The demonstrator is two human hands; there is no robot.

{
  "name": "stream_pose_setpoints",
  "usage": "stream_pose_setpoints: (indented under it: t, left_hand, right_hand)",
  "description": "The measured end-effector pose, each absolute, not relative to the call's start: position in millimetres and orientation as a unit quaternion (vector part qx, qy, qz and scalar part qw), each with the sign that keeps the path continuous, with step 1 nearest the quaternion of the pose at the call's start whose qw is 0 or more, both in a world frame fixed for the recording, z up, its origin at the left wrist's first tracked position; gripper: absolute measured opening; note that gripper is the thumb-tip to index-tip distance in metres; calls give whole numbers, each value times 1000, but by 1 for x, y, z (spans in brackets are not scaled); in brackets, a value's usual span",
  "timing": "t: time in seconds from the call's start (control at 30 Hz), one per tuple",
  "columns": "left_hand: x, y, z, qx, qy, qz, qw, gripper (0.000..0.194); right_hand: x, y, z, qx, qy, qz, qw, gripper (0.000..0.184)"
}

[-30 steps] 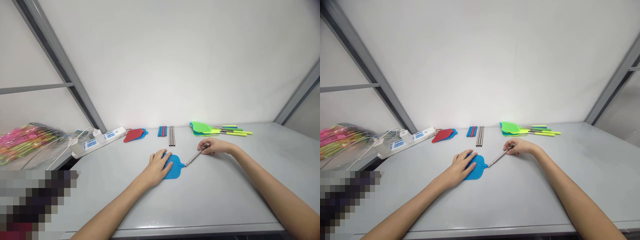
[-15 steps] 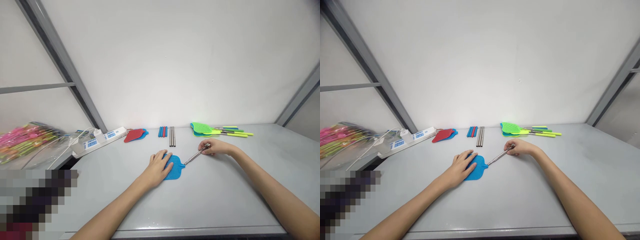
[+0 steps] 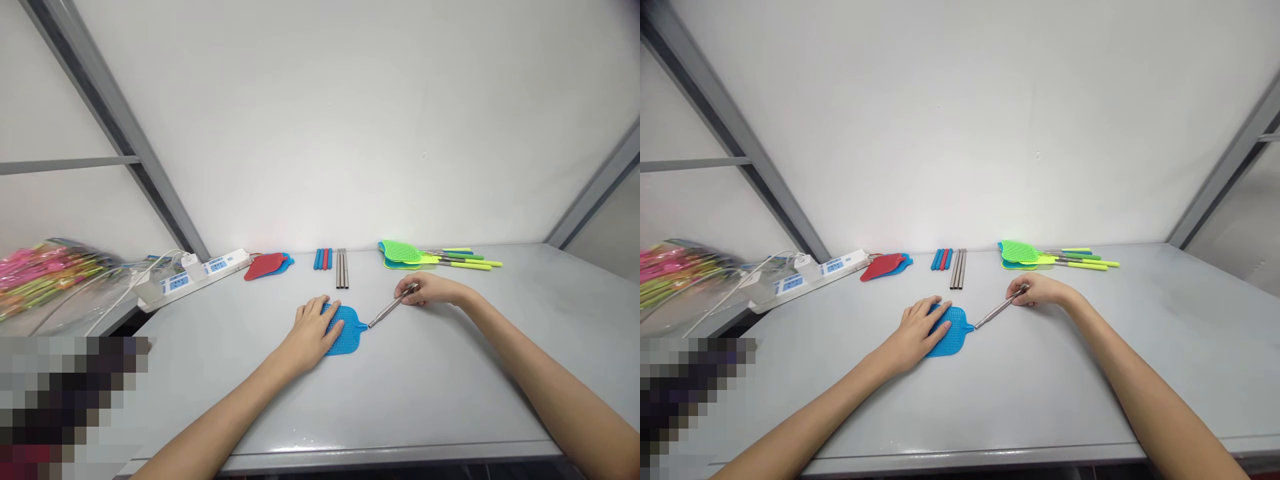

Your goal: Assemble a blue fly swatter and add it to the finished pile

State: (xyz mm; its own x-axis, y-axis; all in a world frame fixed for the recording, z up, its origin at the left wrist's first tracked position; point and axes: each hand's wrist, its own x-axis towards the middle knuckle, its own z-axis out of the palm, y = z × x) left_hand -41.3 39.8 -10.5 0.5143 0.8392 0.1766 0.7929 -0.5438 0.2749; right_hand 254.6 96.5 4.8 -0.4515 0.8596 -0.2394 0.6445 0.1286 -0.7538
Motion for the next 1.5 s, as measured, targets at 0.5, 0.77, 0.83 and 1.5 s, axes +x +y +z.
stream_pose_setpoints:
  t: [0.5,0.77,0.83,1.5]
  left_hand:
    - [-42,43,-16,813,550,174,85,44]
    - [-35,45,-10,699,631,296,158,35]
    - [-35,45,-8,674,627,349,175,31]
    - [-44,49,8,400,444,479,643,37]
  right_hand:
    - [235,90,11,-540,-758,325,169,35]
    - [229,92,1,-564,-729,345,179,42]
    - [229,93,0,-571,-713,361,187,43]
    - [228,81,12,-536,-674,448,243,43]
